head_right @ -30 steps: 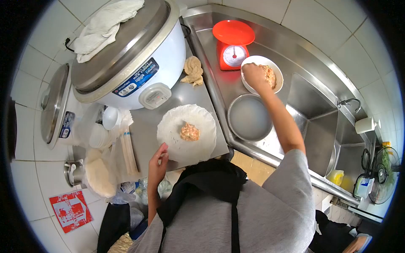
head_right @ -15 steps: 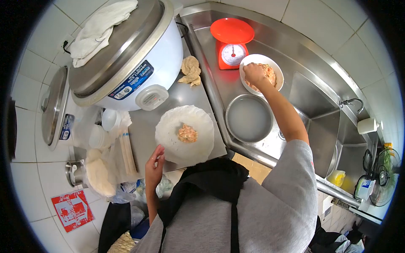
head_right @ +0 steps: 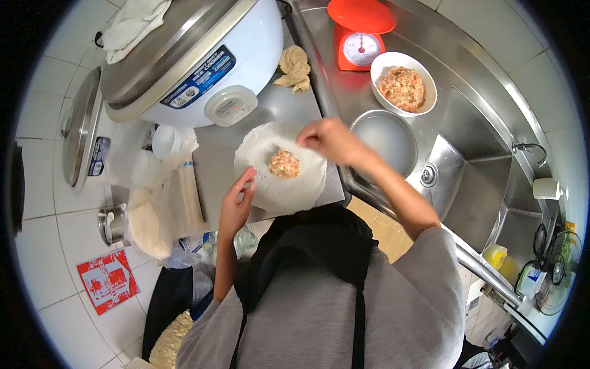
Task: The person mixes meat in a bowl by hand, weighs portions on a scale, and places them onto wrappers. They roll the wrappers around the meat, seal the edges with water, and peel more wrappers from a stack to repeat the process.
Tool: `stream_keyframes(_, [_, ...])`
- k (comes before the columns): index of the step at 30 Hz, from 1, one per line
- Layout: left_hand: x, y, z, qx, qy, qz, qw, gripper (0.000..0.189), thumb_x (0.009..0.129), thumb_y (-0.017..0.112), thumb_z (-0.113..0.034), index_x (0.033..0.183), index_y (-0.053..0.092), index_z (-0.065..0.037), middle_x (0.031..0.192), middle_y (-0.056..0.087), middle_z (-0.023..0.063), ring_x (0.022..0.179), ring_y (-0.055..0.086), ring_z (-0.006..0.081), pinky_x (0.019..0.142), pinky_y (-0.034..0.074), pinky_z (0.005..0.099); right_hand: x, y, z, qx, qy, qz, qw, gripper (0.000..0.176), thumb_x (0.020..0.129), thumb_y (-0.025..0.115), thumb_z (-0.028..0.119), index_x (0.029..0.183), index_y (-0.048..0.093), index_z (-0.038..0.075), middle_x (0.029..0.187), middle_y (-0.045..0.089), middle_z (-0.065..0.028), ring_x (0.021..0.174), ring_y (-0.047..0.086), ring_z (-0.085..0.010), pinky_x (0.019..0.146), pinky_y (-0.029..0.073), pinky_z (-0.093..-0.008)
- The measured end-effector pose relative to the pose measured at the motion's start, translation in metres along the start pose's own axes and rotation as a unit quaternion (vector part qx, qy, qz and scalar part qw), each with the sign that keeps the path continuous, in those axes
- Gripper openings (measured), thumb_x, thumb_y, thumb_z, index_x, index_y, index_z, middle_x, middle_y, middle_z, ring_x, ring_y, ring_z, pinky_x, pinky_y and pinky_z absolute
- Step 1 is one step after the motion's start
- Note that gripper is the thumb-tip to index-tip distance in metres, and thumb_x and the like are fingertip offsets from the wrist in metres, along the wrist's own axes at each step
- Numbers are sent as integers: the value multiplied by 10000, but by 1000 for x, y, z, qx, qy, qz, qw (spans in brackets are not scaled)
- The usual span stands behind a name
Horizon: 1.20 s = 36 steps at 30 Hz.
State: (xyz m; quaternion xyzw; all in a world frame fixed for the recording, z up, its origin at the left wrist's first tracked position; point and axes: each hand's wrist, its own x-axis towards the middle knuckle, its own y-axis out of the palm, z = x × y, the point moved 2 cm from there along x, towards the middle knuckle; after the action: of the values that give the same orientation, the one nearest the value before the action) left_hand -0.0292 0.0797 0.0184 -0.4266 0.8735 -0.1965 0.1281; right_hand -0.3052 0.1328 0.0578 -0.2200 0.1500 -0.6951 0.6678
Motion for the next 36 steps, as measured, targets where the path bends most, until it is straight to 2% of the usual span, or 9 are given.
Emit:
stream_keyframes(4, [7, 3, 0, 22, 27, 11, 999, 374, 914, 551, -122, 1281, 523, -57, 1208, 585, 164, 1087, 574, 280, 914, 447, 353, -14, 73, 6, -136, -108, -68, 982, 308, 750, 643, 33, 1052, 613, -15, 1029, 606, -169, 976, 567, -340, 860, 470, -379])
stream_keyframes(9, [-1, -2, 15, 116, 85, -4, 990, 402, 882, 569, -105, 1277, 514, -56, 1222, 561, 163, 1159, 507, 327, 976, 380, 399, -13, 106, 2, -202, -71, -108, 971, 483, 703, 727, 120, 1142, 572, -11, 1117, 560, -191, 1032, 537, -354, 896, 454, -401])
stream_keyframes(11, [-6, -2, 31, 164, 96, 16, 982, 435, 860, 577, -93, 1286, 499, -60, 1283, 519, 132, 1211, 461, 307, 980, 353, 407, -10, 101, -7, -109, -52, -127, 985, 446, 660, 740, 100, 1076, 605, 13, 1020, 596, -181, 952, 560, -357, 858, 467, -403])
stream_keyframes(15, [-14, -3, 31, 184, 104, 17, 977, 449, 850, 583, -94, 1290, 499, -69, 1334, 479, 102, 1241, 435, 286, 974, 343, 412, -3, 81, -33, 238, 190, -80, 949, 352, 785, 664, 98, 1114, 620, -21, 964, 662, -70, 838, 602, -100, 762, 481, -242])
stream_keyframes(19, [-16, -5, 39, 190, 106, 28, 976, 499, 838, 617, -140, 1315, 482, -87, 1367, 457, 82, 1260, 420, 271, 998, 316, 407, 1, 65, -20, 350, 247, -111, 897, 312, 821, 615, 74, 1117, 622, -22, 984, 657, -54, 858, 593, -81, 777, 477, -243])
stream_keyframes(21, [-18, -7, 42, 197, 101, 34, 975, 529, 829, 636, -165, 1328, 476, -97, 1380, 451, 79, 1270, 415, 261, 1013, 303, 398, -3, 66, -12, 311, 194, -63, 928, 327, 835, 590, 69, 1152, 608, -9, 1029, 656, -59, 891, 589, -91, 788, 476, -254])
stream_keyframes(24, [-17, -11, 31, 197, 95, 37, 975, 603, 807, 673, -235, 1353, 452, -110, 1395, 438, 80, 1276, 409, 268, 1020, 295, 402, -4, 85, -3, 46, 3, 68, 997, 420, 795, 674, 94, 1199, 581, 23, 1104, 630, -97, 944, 594, -187, 807, 481, -312])
stream_keyframes(27, [-4, -7, 5, 165, 107, 11, 980, 684, 774, 697, -278, 1367, 418, -81, 1373, 448, 106, 1278, 401, 280, 990, 311, 430, -10, 96, 10, -155, -160, 27, 974, 431, 761, 699, 79, 1177, 597, 31, 1109, 609, -105, 1000, 568, -282, 898, 464, -368])
stream_keyframes(36, [27, 37, 23, 104, 176, 84, 975, 672, 766, 712, -234, 1358, 439, -75, 1239, 548, 134, 1138, 503, 299, 960, 354, 391, -13, 92, -12, -134, -139, 54, 980, 449, 656, 722, 34, 1094, 625, 25, 1011, 615, -97, 944, 551, -296, 849, 469, -378])
